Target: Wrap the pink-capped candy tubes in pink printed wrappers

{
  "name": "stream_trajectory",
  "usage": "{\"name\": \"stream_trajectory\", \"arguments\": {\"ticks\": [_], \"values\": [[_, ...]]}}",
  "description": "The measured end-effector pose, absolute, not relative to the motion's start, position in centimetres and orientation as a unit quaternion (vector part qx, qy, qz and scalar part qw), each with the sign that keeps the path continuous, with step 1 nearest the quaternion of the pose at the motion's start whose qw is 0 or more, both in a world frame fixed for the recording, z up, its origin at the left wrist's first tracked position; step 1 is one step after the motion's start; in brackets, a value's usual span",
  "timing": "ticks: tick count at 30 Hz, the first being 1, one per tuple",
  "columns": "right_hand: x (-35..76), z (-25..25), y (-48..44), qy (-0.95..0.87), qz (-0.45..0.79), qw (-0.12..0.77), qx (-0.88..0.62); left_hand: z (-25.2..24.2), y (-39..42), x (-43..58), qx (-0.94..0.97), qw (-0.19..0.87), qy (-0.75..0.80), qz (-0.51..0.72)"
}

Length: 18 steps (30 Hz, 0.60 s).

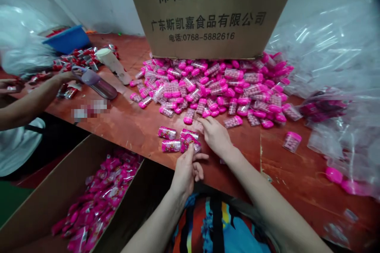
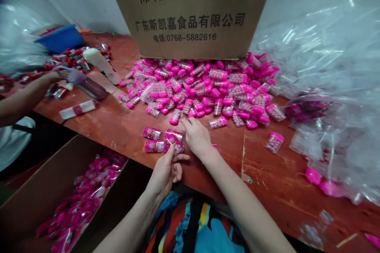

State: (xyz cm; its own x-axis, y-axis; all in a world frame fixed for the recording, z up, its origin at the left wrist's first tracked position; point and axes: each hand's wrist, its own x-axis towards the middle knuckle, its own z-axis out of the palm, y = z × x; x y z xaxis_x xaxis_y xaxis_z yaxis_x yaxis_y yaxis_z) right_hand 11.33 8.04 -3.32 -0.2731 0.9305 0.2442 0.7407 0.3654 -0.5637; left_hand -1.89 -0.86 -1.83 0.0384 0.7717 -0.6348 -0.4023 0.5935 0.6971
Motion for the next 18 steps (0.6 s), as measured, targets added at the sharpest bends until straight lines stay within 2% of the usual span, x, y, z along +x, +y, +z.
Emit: {"name": "stream_trajectory", "arguments": {"ticks": [3,5,10,14,18], "values": [[9.1,-3.0,12.0,-0.872,0.037,0.157,-0.462,-1.3,-0.8,-1.9,0.194,0.695,0.560,0.407],[8.2,-2.7,13.7,-0.906,-0.010,0.104,-0.410,-1.3,-0.7,-2.3,0.206,0.701,0.566,0.382],[9.0,-2.0,14.8,-0.933,-0.018,0.059,-0.355,-2.3,-0.6,-3.1,0.220,0.671,0.608,0.362],[11.4,-2.1,14.1,-0.915,0.045,0.105,-0.388,-2.4,-0.4,-2.7,0.202,0.712,0.586,0.331],[14.7,-2.4,11.8,-0.806,0.200,0.285,-0.478,-2.0,0.6,-2.5,0.199,0.760,0.519,0.337]]}}
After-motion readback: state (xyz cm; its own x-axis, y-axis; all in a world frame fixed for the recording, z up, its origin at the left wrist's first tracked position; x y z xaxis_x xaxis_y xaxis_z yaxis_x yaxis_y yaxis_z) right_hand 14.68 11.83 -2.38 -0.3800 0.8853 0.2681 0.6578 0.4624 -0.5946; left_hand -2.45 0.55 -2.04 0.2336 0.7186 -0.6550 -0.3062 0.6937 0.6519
